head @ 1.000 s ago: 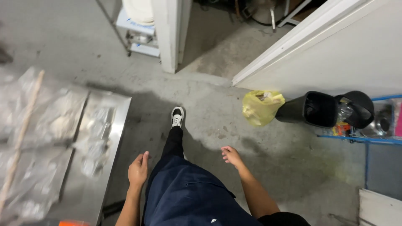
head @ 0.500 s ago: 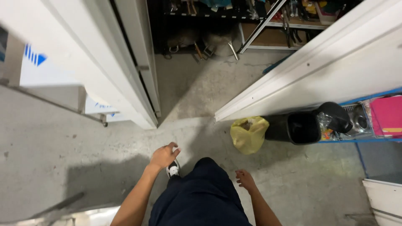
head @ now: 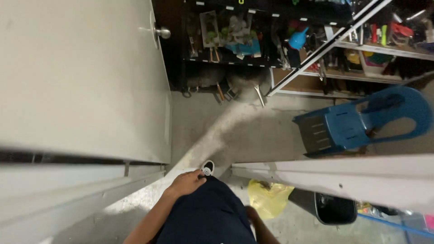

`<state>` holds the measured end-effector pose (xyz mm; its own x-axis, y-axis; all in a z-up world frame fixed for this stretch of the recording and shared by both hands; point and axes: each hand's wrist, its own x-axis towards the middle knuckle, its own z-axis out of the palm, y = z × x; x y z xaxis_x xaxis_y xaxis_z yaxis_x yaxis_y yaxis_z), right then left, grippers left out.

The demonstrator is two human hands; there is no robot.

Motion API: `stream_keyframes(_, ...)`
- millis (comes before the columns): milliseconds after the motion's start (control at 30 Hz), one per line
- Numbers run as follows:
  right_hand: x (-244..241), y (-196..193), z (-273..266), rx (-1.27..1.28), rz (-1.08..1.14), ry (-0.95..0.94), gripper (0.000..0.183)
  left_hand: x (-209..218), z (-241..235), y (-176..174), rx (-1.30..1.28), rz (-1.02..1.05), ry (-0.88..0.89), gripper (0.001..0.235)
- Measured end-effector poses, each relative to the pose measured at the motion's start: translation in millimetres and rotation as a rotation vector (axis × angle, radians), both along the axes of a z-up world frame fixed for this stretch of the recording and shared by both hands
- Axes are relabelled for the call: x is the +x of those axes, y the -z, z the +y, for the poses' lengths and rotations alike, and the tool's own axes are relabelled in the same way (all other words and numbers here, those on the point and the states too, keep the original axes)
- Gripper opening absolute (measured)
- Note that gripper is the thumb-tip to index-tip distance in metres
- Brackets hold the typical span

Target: The person repeatedly retrieves sets of kitchen knives from a storage shelf and places them on a stainless steel table. The person handles knives with orange, blue, and green handles, as well as packaged knives, arranging them in a group on the table.

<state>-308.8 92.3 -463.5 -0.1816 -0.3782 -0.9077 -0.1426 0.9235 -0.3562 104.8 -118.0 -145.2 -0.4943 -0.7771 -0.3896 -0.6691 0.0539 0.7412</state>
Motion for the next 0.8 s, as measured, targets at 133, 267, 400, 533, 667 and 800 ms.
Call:
stream_keyframes(133, -20, 14, -164, 0.051, -0.115, -0.034, 0.035, -17, -75, -17, -0.035, -0.02, -0.036, 0.042)
stream_keyframes(267, -16, -91, -312, -0.538, -0.072, -0.195, 0.049, -27, -145, -55, -0.026, 0.033, -0.118, 0.052)
stream_keyframes(400, 37, -263, -476, -0.817, -0.211, -0.053, 0.036, -43, -231, -91, 0.129, 0.023, -0.1, 0.055)
stream_keyframes(533, 31, -378, -574, -1.054, -0.209, -0.097, 0.028, -53, -318, -153, 0.034, 0.232, -0.164, 0.044)
stream_keyframes(667, 19, -512, -645, -1.303, 0.098, -0.135, 0.026, -51, -415, -235, -0.42, 0.477, -0.241, 0.035)
stream_keyframes(800, -3, -597, -712, -1.507, 0.048, -0.113, 0.026, -64, -510, -319, -0.824, 0.651, -0.085, 0.053)
